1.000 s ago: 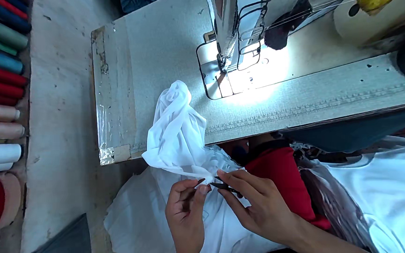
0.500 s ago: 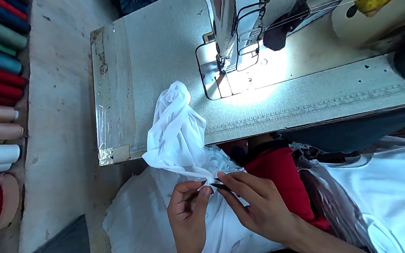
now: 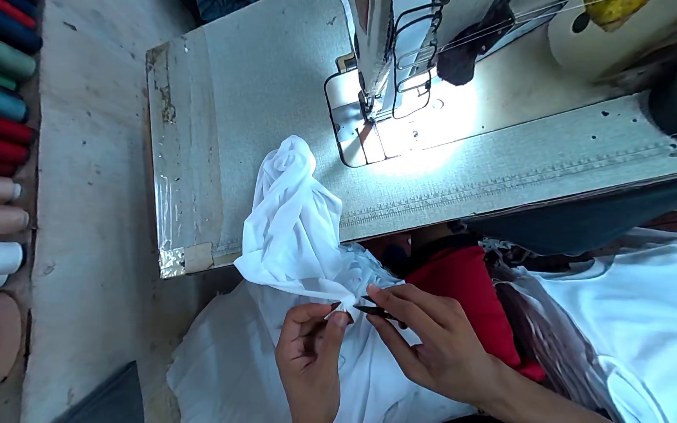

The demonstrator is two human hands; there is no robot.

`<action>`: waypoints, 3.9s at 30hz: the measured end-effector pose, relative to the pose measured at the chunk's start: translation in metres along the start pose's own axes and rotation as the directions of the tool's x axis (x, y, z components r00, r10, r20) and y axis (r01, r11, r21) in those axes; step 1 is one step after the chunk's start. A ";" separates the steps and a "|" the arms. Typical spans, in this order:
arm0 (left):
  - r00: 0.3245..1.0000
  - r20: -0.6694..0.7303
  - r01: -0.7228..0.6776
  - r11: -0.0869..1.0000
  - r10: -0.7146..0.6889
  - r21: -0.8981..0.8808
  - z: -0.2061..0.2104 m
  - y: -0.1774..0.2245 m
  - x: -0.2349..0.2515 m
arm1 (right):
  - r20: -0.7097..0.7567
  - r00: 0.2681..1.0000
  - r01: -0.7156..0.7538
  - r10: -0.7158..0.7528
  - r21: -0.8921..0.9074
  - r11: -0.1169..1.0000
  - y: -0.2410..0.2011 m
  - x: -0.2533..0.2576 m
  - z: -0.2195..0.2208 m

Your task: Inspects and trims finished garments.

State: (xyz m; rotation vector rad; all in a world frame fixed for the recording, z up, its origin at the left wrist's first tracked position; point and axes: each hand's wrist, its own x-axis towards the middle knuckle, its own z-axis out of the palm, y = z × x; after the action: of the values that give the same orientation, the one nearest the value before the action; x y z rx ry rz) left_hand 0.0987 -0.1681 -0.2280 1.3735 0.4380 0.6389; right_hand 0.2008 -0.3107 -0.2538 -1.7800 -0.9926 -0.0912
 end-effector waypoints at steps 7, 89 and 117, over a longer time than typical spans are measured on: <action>1.000 -0.002 0.008 1.000 -0.008 0.003 0.000 0.001 -0.001 | 0.007 1.000 0.008 -0.008 0.006 1.000 -0.002 0.000 0.001; 0.990 -0.004 -0.135 0.957 0.141 0.256 -0.033 0.020 0.016 | 0.362 0.927 -0.310 0.103 0.581 0.752 0.013 0.025 -0.019; 0.992 0.023 -0.129 0.956 0.128 0.262 -0.022 0.013 0.011 | 0.275 0.951 -0.134 0.139 -0.038 0.990 -0.018 0.031 0.005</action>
State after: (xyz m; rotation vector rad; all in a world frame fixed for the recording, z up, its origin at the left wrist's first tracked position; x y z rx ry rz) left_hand 0.0911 -0.1431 -0.2176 1.6667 0.4426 0.7013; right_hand 0.2075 -0.2870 -0.2269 -1.9087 -1.0637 0.2436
